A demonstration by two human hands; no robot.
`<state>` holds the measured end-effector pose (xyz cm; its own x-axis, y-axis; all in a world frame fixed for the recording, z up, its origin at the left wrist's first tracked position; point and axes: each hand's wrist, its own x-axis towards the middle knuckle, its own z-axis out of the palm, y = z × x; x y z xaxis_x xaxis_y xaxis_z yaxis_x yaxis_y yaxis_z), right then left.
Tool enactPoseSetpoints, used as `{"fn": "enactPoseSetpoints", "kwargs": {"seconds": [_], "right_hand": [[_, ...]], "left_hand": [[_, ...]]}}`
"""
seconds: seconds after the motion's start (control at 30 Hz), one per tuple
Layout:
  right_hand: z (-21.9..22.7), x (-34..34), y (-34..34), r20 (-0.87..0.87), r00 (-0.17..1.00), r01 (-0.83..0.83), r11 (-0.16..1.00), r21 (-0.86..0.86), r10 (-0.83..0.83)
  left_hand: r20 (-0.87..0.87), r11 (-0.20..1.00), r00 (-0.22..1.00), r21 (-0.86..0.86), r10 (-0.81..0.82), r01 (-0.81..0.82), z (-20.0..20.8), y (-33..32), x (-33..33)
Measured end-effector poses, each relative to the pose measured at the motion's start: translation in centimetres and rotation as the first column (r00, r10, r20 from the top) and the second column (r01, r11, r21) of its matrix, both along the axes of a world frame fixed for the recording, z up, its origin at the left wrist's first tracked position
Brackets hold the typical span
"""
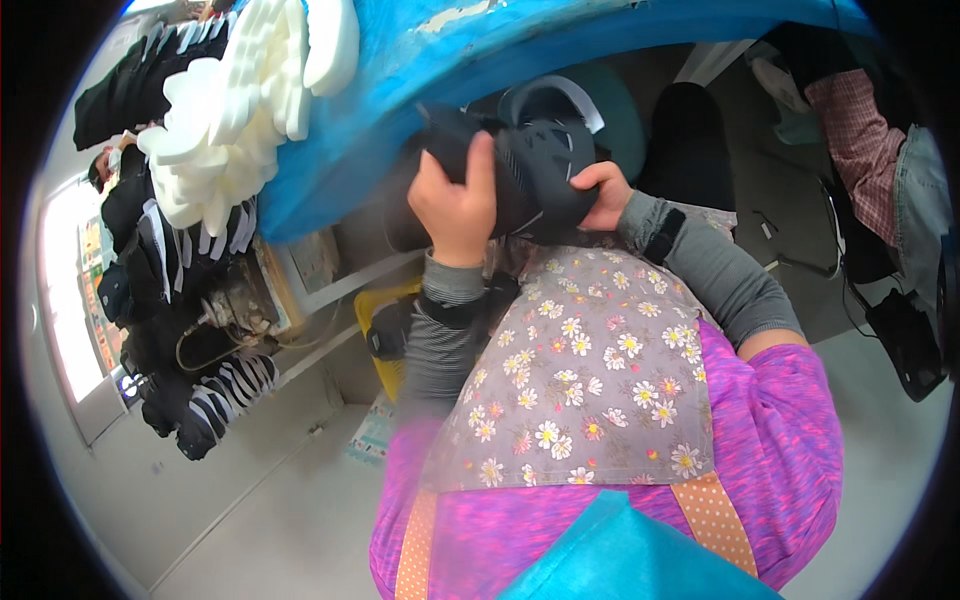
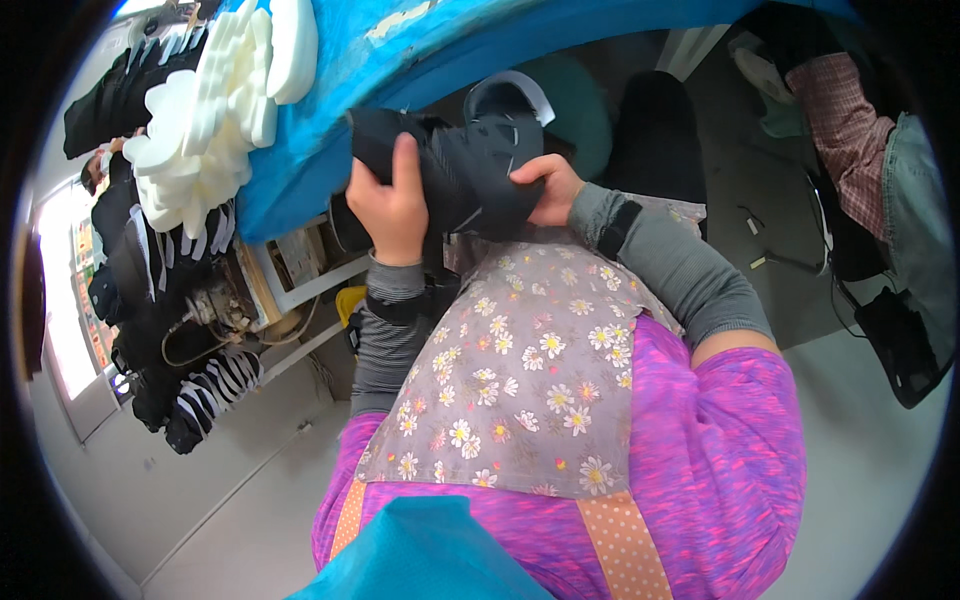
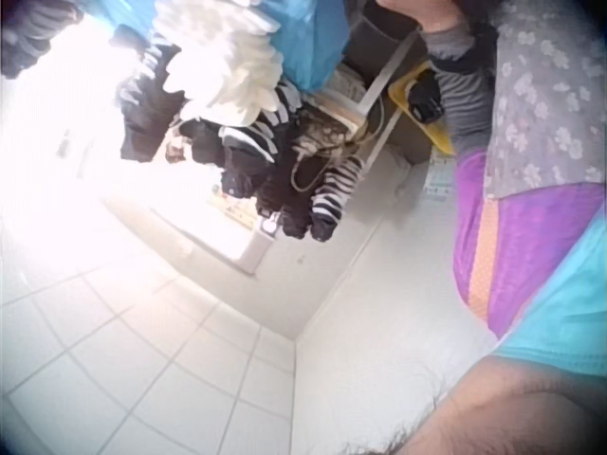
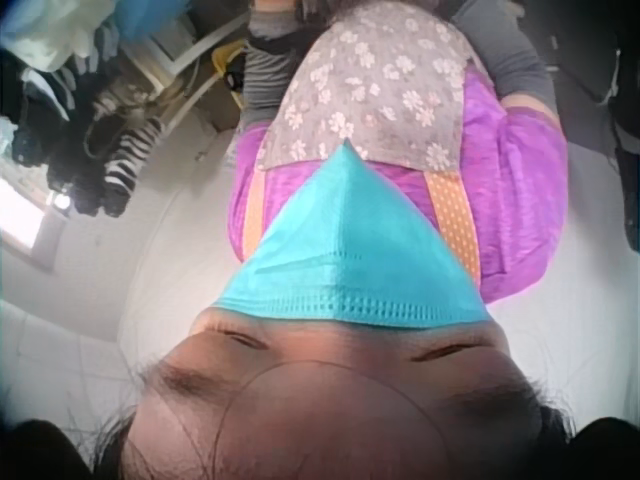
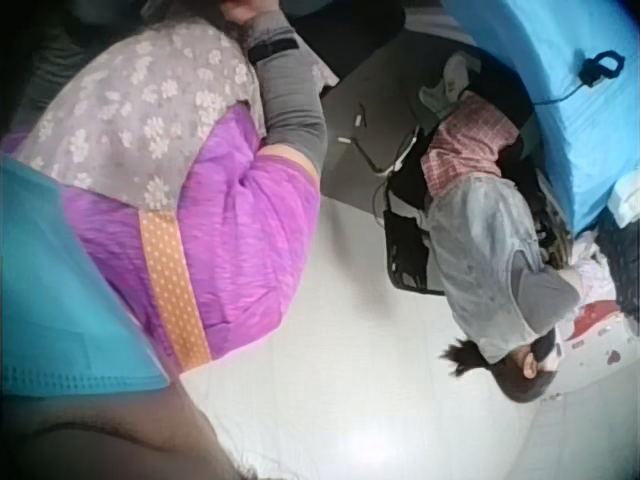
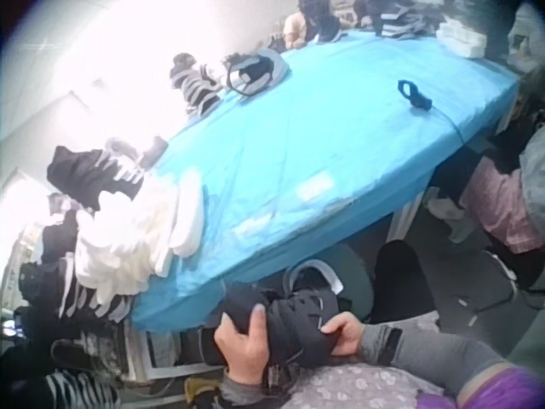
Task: The worker is manually inserting white foam padding and structural inserts into the interior of a black shoe upper.
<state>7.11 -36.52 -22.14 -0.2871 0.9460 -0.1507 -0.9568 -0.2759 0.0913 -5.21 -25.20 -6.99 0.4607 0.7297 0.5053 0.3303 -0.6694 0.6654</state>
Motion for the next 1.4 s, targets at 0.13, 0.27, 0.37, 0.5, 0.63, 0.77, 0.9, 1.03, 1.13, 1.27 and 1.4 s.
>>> {"fn": "enactPoseSetpoints", "kwargs": {"seconds": [0.13,0.27,0.37,0.5,0.63,0.77,0.9,1.03,1.13,1.27,1.4], "right_hand": [[1.3,1.1,-1.8,0.014,0.996,0.091,0.995,-0.035,-0.091],[1.6,1.3,-1.8,0.055,0.983,0.178,0.980,-0.083,-0.174],[1.4,0.6,-1.4,0.069,0.979,0.198,0.974,-0.112,-0.191],[0.9,0.6,-1.4,0.058,0.980,0.195,0.977,-0.082,-0.190],[2.1,0.0,-1.4,0.047,0.980,0.200,0.970,-0.138,-0.196],[2.3,-0.9,-2.4,-0.024,0.979,0.203,0.978,-0.056,-0.204],[2.8,-1.3,-2.4,-0.127,0.970,0.206,0.978,-0.003,-0.205],[3.9,-1.5,-2.7,-0.011,0.971,0.236,0.964,0.123,-0.237],[3.4,-0.4,-2.4,0.067,0.977,0.197,0.974,0.109,-0.205],[2.1,-0.1,-1.8,0.117,0.973,0.209,0.976,-0.058,-0.201],[1.0,0.3,-1.7,0.099,0.979,0.190,0.971,-0.146,-0.177]], "left_hand": [[-0.457,0.992,0.887,-0.072,0.061,-0.106,0.7,3.3,2.5],[-0.616,0.996,0.788,0.070,0.004,0.050,-2.4,5.4,4.4],[-0.683,0.996,0.729,0.033,-0.041,0.087,-4.3,6.7,4.2],[-0.705,0.986,0.704,0.042,-0.087,0.164,-6.9,7.5,4.3],[-0.689,0.951,0.715,0.128,-0.120,0.283,-9.2,7.9,3.8],[-0.674,0.961,0.733,0.135,-0.090,0.242,-8.3,7.6,4.0],[-0.655,1.000,0.756,-0.024,-0.006,-0.013,-5.9,6.9,4.6],[-0.637,0.998,0.769,0.024,0.062,-0.061,-1.2,5.7,4.9],[-0.647,0.997,0.758,0.064,0.079,-0.050,-1.3,5.2,5.0],[-0.712,0.998,0.700,0.044,0.058,-0.038,-5.2,5.2,3.8],[-0.668,0.998,0.744,-0.032,0.017,-0.051,-7.1,5.8,4.0]]}}
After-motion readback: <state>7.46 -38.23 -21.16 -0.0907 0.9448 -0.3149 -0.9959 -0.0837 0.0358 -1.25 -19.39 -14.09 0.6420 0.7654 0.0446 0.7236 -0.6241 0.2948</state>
